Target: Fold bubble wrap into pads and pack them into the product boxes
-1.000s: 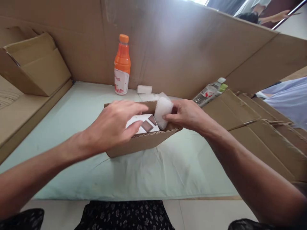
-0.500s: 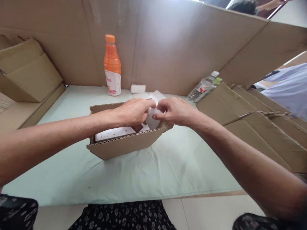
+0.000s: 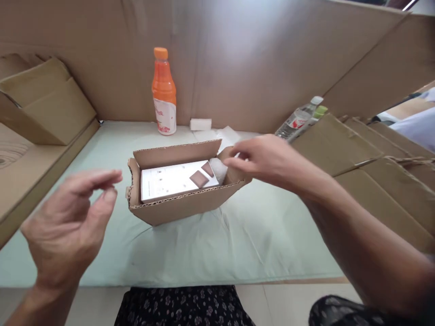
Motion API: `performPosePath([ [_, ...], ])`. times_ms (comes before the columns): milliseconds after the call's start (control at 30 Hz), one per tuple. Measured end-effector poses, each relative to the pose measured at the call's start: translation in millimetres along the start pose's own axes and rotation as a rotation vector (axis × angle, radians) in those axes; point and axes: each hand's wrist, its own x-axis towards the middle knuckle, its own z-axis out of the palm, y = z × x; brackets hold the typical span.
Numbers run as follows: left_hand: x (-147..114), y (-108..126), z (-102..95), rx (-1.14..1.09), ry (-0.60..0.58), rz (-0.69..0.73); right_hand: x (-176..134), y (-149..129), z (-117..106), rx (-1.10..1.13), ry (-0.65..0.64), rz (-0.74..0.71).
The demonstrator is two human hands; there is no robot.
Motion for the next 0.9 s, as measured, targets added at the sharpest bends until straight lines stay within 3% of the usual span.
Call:
performPosePath([
  [67,-33,-32,-0.4,-0.050,-0.034,-0.126,-27,29,10,0.188,0.250,0.077],
  [133,-63,-60,5.0,-0.131,-0.133,-0.297,-50,52,36,0.358,0.338,0.155],
  [233,-89,-83,15.9,-0.215,-0.266,-0.477,-62,53,92,0.624,0.182,0.150],
  [300,-89,-87,22.8,-0.216,-0.313,-0.502,-52,33,126,0.744,0.084,0.105],
  [367,-76,-85,31.8,-0.187,-0.328,-0.497,-36,11,146,0.825,0.077,0.104],
  [433,-59,-80,46.7,-0.172,-0.315,-0.469,-26,3,151,0.879,0.125,0.136],
  [500,-46,-70,67.7,-0.219,-0.341,-0.416,-33,13,148,0.905,0.191,0.191],
  [633,-50,-47,106.7,-0.389,-0.523,-0.343,-90,50,143,0.805,0.371,0.414],
  [767,-73,-42,105.3,-0.425,-0.623,-0.395,-139,46,156,0.764,0.456,0.543],
  [900,-74,-49,94.8,-0.371,-0.626,-0.401,-143,29,167,0.812,0.479,0.517],
])
